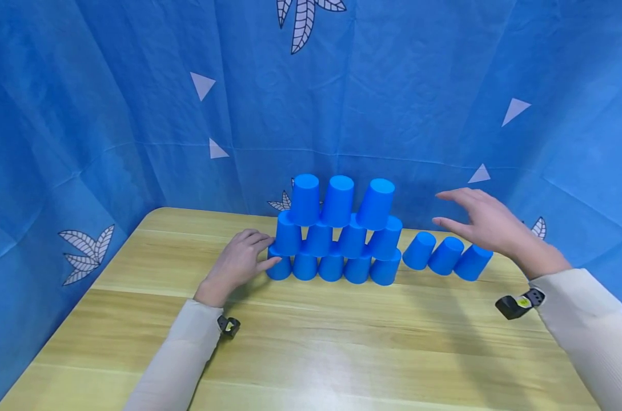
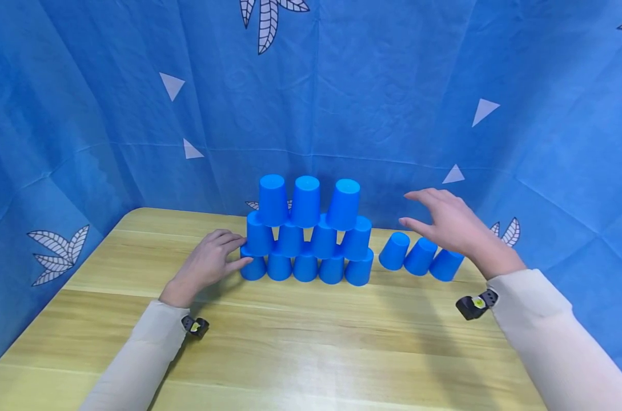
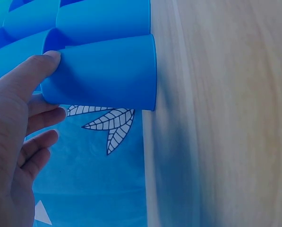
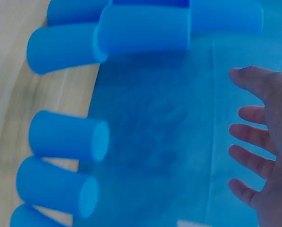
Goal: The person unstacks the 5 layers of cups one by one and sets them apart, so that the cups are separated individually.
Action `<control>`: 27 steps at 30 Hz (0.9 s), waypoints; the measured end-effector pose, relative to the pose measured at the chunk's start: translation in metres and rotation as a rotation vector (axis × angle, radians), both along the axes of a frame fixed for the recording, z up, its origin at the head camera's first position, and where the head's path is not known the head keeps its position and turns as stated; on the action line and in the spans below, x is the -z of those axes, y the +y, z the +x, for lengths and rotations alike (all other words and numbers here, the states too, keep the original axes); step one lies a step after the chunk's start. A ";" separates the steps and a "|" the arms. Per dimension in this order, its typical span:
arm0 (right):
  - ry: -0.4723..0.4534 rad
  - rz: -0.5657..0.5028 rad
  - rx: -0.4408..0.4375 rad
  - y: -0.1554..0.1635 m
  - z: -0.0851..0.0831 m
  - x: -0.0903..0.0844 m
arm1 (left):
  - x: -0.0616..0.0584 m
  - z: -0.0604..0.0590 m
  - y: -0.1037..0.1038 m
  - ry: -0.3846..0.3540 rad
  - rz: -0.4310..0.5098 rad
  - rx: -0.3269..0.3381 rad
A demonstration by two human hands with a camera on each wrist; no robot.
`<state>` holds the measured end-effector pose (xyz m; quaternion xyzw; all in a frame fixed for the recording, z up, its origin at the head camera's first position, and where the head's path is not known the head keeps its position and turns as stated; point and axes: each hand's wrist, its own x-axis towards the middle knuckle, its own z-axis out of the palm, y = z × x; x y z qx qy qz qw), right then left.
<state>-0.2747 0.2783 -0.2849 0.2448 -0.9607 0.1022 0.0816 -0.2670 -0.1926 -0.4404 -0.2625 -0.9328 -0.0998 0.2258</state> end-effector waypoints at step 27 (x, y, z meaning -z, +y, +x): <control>-0.004 0.038 -0.106 -0.097 -0.010 -0.039 | 0.001 -0.001 -0.001 0.020 -0.005 0.009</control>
